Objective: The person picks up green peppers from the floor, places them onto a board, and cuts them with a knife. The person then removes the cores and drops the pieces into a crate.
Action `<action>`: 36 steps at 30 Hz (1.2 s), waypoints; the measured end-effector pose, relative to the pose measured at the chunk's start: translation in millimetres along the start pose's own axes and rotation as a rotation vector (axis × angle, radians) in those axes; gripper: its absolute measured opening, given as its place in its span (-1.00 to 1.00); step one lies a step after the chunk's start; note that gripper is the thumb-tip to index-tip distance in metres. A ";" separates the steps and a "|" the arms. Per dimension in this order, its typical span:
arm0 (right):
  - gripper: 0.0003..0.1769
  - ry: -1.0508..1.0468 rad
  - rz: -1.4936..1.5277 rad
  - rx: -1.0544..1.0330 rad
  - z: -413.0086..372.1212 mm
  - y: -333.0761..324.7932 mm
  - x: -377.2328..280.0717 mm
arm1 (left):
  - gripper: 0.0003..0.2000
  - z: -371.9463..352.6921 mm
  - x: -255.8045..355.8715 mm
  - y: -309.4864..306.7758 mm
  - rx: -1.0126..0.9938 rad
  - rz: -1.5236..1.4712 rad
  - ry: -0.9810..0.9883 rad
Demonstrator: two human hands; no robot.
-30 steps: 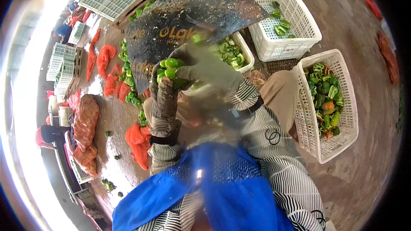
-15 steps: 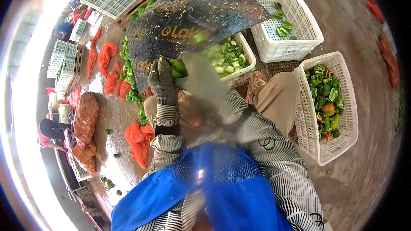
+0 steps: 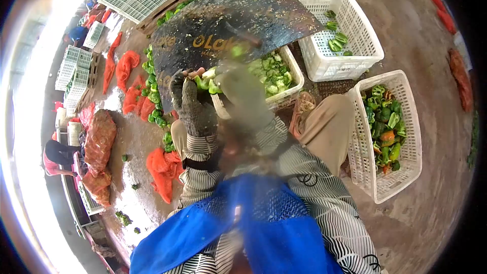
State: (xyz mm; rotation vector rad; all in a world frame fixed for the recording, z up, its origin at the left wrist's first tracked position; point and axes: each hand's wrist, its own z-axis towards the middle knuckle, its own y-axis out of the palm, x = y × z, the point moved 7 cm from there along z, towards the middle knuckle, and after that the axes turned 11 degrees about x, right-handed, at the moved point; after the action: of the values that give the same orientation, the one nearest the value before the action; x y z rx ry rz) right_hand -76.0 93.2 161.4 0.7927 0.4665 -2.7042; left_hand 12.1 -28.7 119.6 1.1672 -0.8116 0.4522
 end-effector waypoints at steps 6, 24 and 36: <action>-0.51 0.027 -0.159 -0.053 -14.3 3.1 16.9 | -0.66 -19.0 17.4 21.5 0.020 0.377 -0.122; -0.72 0.186 -0.246 -0.417 9.7 13.2 12.4 | -0.47 -19.2 34.8 39.0 -0.310 1.040 0.388; -0.80 0.432 0.045 -0.182 8.7 5.6 39.6 | -0.50 -17.9 11.9 4.9 -0.323 0.834 0.353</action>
State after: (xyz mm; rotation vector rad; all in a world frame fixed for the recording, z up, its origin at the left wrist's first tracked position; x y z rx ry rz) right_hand -110.1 77.8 144.9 1.3175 0.7636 -2.3991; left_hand 22.2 -11.3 128.9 0.3850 -0.9921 1.1296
